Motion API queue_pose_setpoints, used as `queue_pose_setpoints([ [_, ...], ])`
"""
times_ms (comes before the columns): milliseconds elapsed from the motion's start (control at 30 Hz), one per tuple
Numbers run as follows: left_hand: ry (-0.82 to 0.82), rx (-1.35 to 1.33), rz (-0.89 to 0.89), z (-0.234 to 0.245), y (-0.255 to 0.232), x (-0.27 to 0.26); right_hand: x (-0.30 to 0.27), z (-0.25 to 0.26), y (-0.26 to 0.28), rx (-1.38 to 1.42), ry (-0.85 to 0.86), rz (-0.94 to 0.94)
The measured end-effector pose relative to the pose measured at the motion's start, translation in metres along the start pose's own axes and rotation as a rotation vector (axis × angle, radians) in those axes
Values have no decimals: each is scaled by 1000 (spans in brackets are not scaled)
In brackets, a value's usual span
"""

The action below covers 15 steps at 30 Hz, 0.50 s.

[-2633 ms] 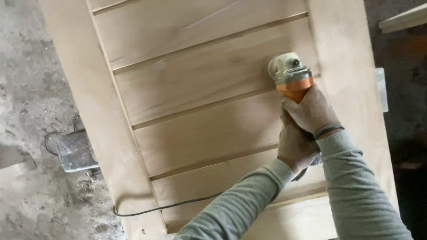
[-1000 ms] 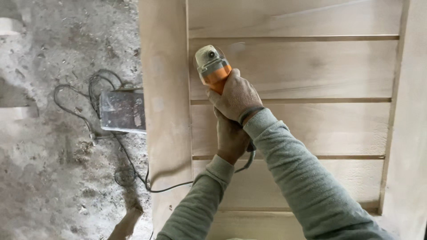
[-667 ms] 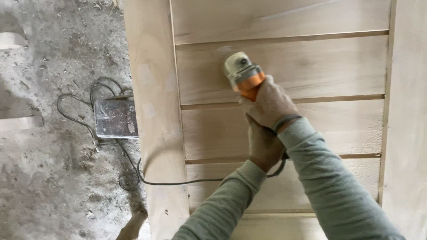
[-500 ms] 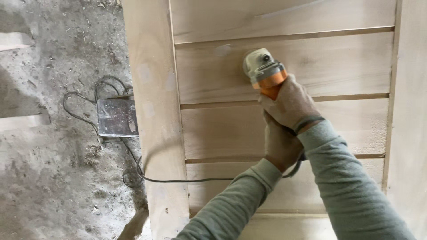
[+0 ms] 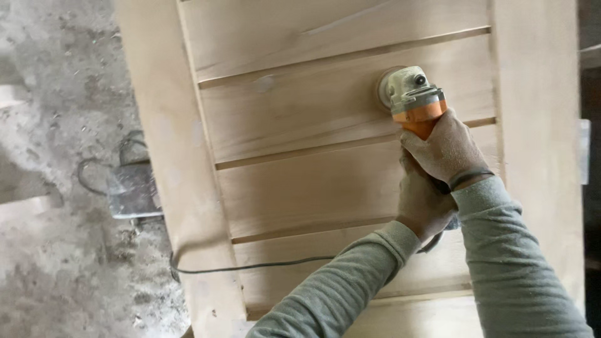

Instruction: The person uses an electric sander to smooth the surface of a wooden door panel. They systematically move the tool across the flat panels and the raised frame edges, generating wood dust. The person occasionally pauses to wipe the surface with their gloved hand to check the finish.

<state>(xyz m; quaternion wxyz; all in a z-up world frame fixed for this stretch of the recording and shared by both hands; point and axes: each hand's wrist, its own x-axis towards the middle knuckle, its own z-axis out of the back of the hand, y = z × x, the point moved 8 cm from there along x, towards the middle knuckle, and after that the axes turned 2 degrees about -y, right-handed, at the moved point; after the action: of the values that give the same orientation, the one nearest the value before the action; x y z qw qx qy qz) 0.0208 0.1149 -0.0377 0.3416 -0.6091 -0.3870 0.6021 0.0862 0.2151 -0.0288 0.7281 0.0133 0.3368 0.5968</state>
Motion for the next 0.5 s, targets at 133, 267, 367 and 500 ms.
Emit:
queue_pose_setpoints([
  [133,45,71,-116,-30,-9,13,12,18,-47,88,-66,-32],
  [267,127,185,-135,-53,-11,31,30,38,-80,74,-169,-28],
  [367,245,202,-28,-62,-9,48,39,44,-84,146,-167,-57],
  [500,261,230,5,-51,-4,50,34,40,-64,212,-174,-7],
])
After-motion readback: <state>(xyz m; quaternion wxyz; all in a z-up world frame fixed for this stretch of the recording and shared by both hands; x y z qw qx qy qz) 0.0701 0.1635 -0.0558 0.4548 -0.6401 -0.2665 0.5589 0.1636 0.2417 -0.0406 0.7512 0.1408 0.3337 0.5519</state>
